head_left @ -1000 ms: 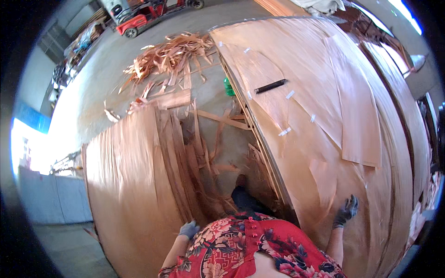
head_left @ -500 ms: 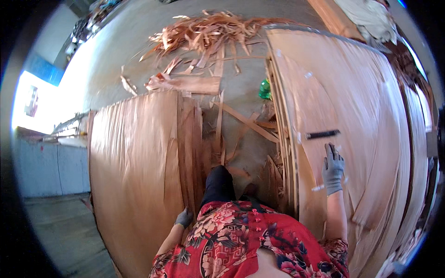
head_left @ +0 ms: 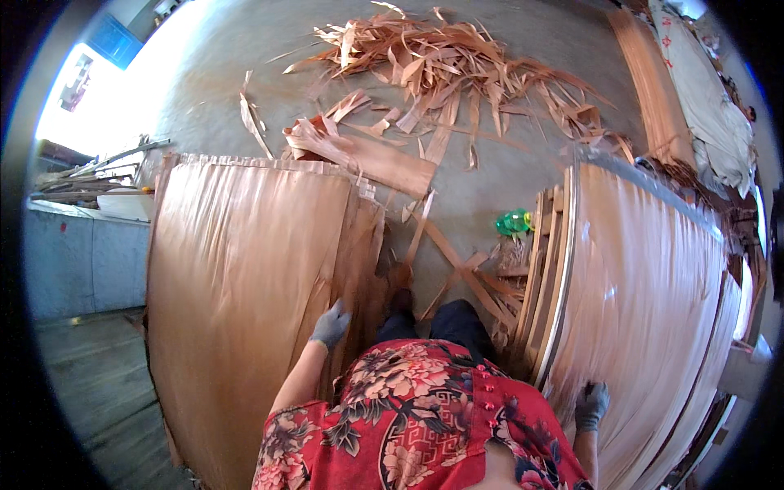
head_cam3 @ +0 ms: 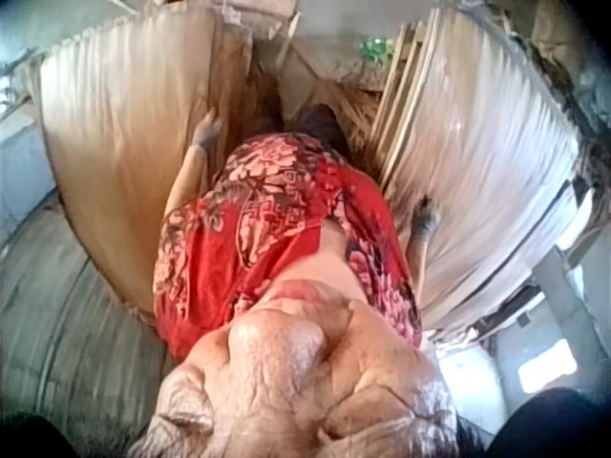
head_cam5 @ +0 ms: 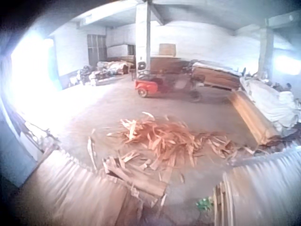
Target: The person uses a utility knife to trim the edges of large sheets of light-colored wood veneer. They then use a stapler to secure the veneer sheets to a metal frame. Finally, the person lifts and stacks the processed veneer sheets.
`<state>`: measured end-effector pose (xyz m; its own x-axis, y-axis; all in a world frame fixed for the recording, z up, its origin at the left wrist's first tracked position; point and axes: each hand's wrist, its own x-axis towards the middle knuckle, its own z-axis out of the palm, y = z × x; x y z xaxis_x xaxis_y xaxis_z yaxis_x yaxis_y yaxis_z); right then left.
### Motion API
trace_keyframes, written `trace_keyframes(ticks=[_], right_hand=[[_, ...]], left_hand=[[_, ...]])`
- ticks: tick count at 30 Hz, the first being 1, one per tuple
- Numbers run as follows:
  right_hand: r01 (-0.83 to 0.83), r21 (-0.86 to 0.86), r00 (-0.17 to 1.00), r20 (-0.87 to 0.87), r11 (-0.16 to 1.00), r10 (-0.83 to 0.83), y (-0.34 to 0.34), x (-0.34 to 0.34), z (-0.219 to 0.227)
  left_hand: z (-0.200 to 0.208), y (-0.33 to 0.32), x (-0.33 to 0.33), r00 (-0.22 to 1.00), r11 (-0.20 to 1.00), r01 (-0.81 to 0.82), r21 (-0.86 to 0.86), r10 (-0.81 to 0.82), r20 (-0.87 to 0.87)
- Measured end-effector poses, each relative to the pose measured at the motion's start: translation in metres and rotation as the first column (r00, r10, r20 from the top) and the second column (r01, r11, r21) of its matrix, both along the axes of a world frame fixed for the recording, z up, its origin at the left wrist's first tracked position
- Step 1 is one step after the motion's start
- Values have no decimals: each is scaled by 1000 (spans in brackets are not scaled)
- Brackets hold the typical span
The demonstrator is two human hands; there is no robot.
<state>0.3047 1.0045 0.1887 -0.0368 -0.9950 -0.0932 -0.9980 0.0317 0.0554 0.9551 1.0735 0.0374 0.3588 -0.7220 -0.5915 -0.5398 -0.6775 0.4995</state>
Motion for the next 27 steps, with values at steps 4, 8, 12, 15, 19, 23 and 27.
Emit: trace_keyframes(ticks=[4,8,12,15,19,23,27], right_hand=[[362,-260,745,658,895,-109,-98,45,-10],[341,79,346,916,937,-204,-251,132,1],[10,76,297,952,997,-75,-370,220,-19],[-195,168,333,938,966,-96,-435,287,4],[-368,146,381,925,919,6,-504,353,-7],[-411,298,429,897,862,-105,-544,414,-5],[-469,363,488,866,805,-106,-583,464,-21]], left_hand=[[-3,-107,20,999,962,29,-272,-23,25],[2,-154,24,1000,997,-1,-81,1,-1],[11,-129,17,999,978,-14,210,6,40],[1,-85,3,993,962,-99,256,76,95],[5,-69,-15,904,790,-368,490,427,-8],[-36,-61,-25,800,764,-484,426,584,-138],[-39,-165,24,871,784,-439,438,491,-5]])
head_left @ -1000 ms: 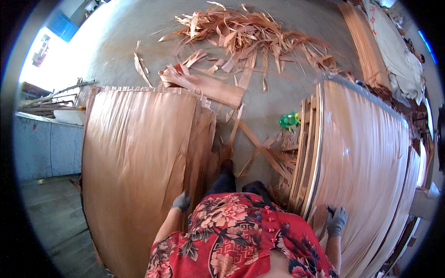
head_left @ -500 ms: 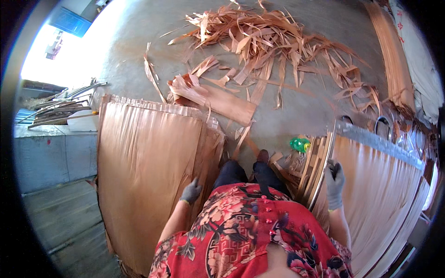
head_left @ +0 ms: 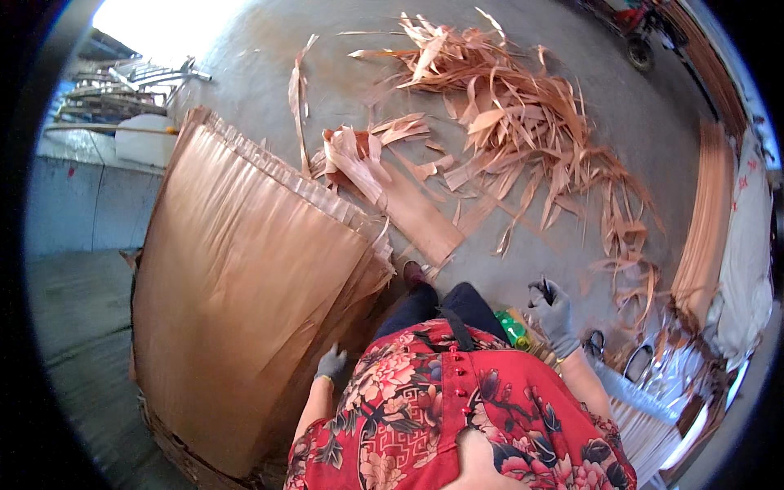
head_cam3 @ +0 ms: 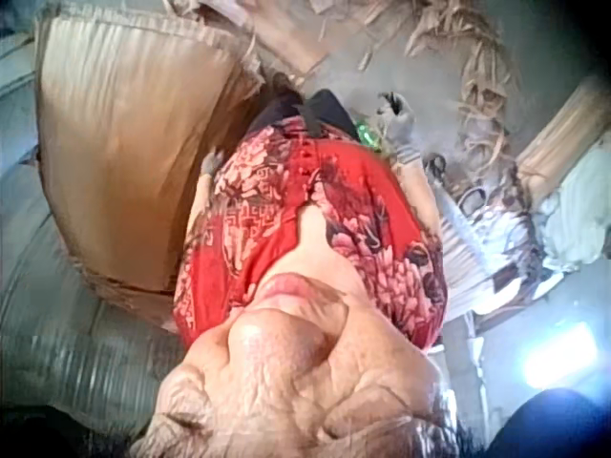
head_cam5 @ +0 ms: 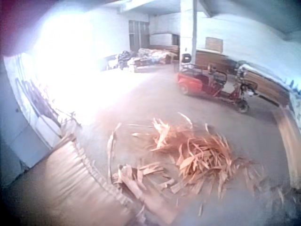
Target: The person uses a utility knife to trim the edges of large sheets of light-colored wood veneer. They then use a stapler to secure the veneer sheets to a metal frame. Finally, the person lifts and stacks the processed veneer sheets.
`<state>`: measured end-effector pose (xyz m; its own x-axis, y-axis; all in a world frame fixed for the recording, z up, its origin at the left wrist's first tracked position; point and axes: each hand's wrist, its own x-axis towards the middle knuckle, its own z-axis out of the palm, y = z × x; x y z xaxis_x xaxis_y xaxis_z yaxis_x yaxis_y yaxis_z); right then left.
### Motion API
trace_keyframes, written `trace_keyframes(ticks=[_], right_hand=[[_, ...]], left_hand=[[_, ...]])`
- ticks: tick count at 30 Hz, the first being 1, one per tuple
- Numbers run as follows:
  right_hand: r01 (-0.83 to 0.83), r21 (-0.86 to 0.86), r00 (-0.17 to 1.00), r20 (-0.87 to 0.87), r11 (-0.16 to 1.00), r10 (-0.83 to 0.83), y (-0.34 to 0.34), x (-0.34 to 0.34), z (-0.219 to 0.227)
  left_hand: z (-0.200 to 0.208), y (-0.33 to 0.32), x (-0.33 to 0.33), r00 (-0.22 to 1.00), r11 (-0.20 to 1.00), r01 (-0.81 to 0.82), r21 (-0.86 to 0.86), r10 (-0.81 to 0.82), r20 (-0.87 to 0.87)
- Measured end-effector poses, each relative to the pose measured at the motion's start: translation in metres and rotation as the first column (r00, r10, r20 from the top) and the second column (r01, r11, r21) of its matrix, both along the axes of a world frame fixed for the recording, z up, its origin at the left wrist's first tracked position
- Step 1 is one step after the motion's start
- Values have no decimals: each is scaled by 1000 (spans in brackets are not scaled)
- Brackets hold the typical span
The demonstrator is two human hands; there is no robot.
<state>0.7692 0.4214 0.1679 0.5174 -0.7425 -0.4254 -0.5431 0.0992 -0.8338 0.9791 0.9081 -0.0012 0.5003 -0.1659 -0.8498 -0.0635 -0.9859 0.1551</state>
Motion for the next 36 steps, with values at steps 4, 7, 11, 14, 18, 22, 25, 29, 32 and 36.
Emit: trace_keyframes(ticks=[4,7,11,14,18,22,25,29,32,36], right_hand=[[-113,70,994,24,991,111,-34,74,-3],[-145,144,988,71,979,136,-66,126,-11],[-347,133,938,33,928,346,-122,202,-30],[-377,305,924,56,875,379,-166,280,-40],[-398,367,915,87,841,395,-201,376,-53],[-387,474,914,81,791,398,-204,436,-63],[-421,516,894,94,746,439,-181,457,-79],[-301,667,921,17,682,390,-144,476,-128],[-190,807,954,17,560,300,-112,489,-178],[23,807,970,-161,591,182,-69,504,-269]], left_hand=[[25,-88,48,973,938,-183,-295,216,85],[40,-117,69,953,914,-206,-349,269,140],[36,-116,65,867,878,-395,-271,453,205],[34,-109,37,752,802,-548,-237,597,279],[64,-146,-23,94,51,-991,-128,928,-361],[77,-204,-5,813,813,-582,-9,583,16],[65,-229,57,899,901,-433,15,433,-60],[16,-226,139,950,993,-98,-68,114,289],[29,-254,227,977,997,-69,-25,73,200],[-35,-264,271,954,983,182,-16,-173,244]])
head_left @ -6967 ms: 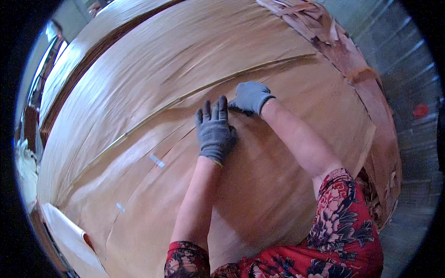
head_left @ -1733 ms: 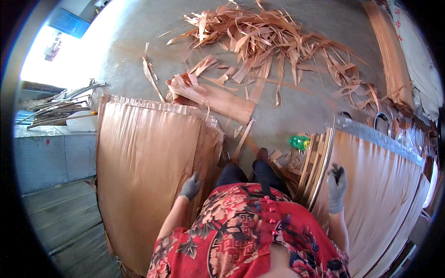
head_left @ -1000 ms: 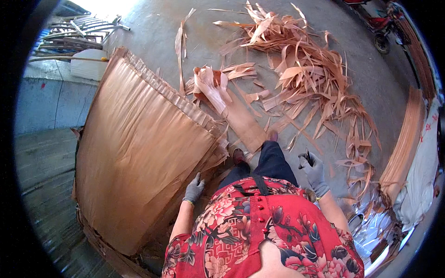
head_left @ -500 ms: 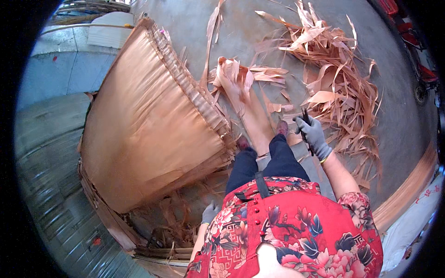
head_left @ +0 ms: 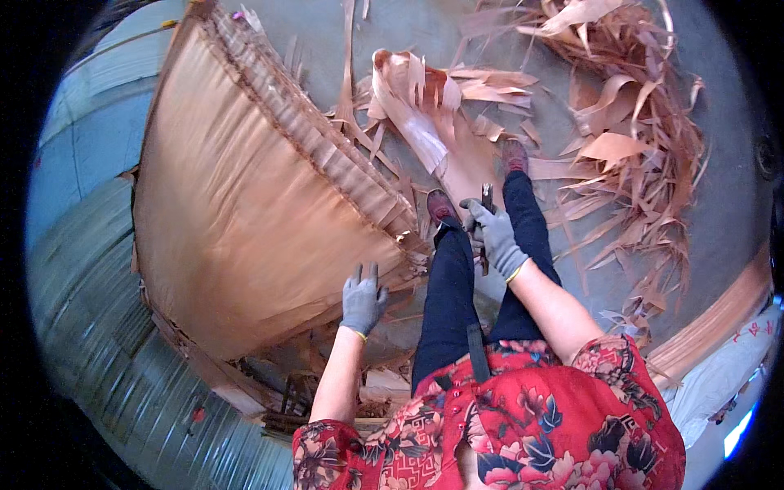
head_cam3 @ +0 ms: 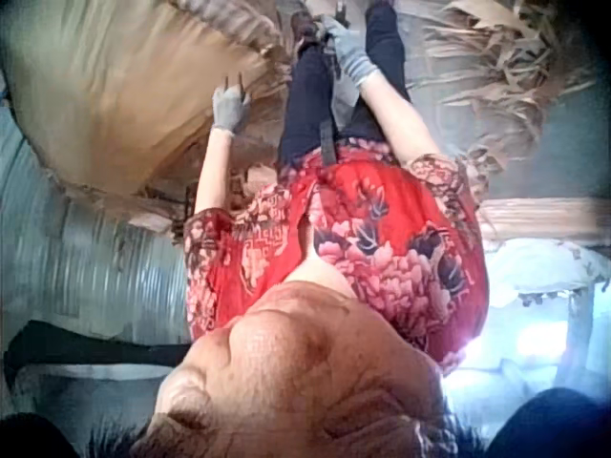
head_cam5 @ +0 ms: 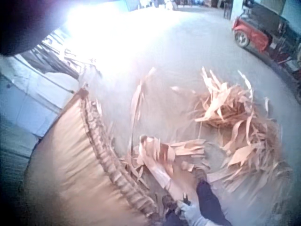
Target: The person uses a utility knife to trim the edges of large sheets of light-colored wood veneer. They then use a stapler to secure the veneer sheets to a metal frame. Finally, the person lifts and stacks the processed veneer sheets.
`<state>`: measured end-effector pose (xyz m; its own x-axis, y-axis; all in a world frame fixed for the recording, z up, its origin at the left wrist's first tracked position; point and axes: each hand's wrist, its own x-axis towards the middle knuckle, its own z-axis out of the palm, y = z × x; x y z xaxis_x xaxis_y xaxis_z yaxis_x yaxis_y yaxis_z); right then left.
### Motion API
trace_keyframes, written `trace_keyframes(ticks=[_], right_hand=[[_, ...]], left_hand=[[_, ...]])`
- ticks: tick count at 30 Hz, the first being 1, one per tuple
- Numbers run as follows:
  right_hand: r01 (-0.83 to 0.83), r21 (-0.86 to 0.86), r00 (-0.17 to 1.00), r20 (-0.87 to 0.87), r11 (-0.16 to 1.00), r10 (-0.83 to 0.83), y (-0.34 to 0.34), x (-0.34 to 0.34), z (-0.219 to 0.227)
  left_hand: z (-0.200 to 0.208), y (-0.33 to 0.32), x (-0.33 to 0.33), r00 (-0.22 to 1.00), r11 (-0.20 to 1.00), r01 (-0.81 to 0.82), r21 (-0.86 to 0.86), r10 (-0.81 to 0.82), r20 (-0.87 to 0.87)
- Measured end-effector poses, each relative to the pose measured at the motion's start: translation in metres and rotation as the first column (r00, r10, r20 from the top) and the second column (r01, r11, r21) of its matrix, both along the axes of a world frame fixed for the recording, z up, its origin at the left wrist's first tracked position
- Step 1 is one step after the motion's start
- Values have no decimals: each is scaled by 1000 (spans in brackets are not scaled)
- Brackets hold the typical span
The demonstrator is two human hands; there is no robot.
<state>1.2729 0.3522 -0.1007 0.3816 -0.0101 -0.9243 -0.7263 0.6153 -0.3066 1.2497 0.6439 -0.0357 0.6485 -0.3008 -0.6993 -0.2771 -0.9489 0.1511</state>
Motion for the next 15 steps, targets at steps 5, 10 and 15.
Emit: trace_keyframes(ticks=[5,10,15], right_hand=[[117,61,989,-92,991,-111,15,-14,-88],[38,24,999,29,999,-38,7,17,-106],[209,234,964,-212,950,-159,-1,19,-107]], left_hand=[[-101,-55,78,959,964,264,-5,-262,107],[-236,-66,121,825,826,562,43,-564,42],[-309,-53,152,742,701,666,254,-585,-329]])
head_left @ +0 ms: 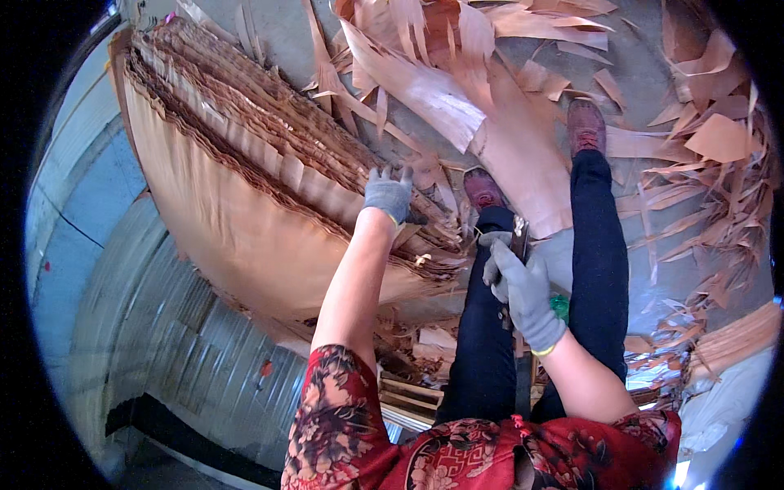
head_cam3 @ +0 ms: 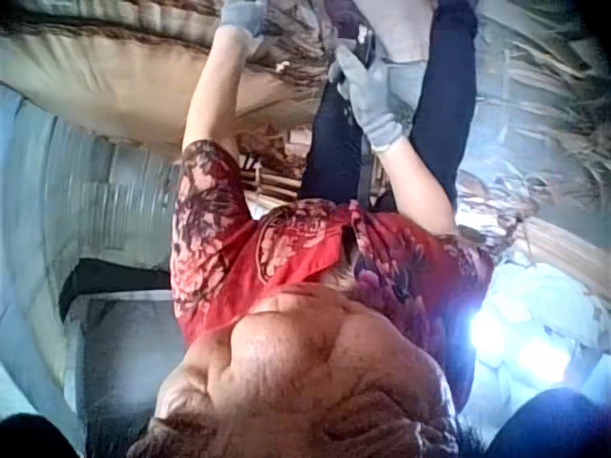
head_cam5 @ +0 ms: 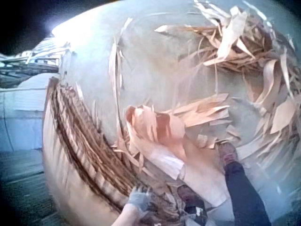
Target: The person uses a utility knife to trim the edges of large sheets of light-colored wood veneer. They then use a stapler to secure the veneer sheets to a metal frame. Finally, the person lifts and stacks the processed veneer sheets.
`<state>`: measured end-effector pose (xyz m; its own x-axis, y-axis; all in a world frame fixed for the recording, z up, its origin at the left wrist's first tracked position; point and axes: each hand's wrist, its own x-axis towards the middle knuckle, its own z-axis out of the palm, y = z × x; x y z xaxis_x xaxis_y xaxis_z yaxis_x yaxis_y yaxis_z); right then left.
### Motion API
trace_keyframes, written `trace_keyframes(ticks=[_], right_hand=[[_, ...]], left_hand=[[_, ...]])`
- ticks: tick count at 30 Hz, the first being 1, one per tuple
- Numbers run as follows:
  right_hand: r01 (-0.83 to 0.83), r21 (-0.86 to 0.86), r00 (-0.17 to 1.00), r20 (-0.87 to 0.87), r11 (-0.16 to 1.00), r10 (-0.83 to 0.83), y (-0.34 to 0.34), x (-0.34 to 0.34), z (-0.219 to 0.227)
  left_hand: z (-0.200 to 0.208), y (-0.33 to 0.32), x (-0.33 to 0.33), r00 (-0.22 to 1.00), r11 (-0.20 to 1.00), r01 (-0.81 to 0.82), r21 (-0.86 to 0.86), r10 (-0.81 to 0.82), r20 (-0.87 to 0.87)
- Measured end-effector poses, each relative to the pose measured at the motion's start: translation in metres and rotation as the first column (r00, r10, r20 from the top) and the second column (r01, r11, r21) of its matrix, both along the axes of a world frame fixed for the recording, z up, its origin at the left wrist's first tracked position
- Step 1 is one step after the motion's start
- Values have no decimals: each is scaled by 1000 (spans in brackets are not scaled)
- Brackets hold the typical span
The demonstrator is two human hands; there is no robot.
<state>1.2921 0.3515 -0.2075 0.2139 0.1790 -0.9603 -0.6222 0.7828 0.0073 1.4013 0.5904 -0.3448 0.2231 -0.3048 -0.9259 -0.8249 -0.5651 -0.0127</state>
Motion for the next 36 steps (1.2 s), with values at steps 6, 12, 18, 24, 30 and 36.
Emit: trace_keyframes(ticks=[6,12,18,24,30,36], right_hand=[[-31,64,999,27,997,29,-7,17,3],[-28,82,1000,7,996,27,1,23,3],[-70,75,995,-59,995,75,4,21,-6],[-62,30,990,-125,998,65,5,22,-6],[-26,131,989,-143,991,45,16,32,-7],[-45,93,984,-166,995,60,9,30,-11]], left_hand=[[-16,-26,8,962,893,82,443,44,-268],[-14,-20,-8,952,860,86,503,77,-295],[62,-26,1,940,915,35,403,106,-323],[148,15,-10,974,960,-73,269,126,-187],[180,34,-6,984,987,-81,141,102,-146],[147,8,-10,966,956,-20,292,94,-242]])
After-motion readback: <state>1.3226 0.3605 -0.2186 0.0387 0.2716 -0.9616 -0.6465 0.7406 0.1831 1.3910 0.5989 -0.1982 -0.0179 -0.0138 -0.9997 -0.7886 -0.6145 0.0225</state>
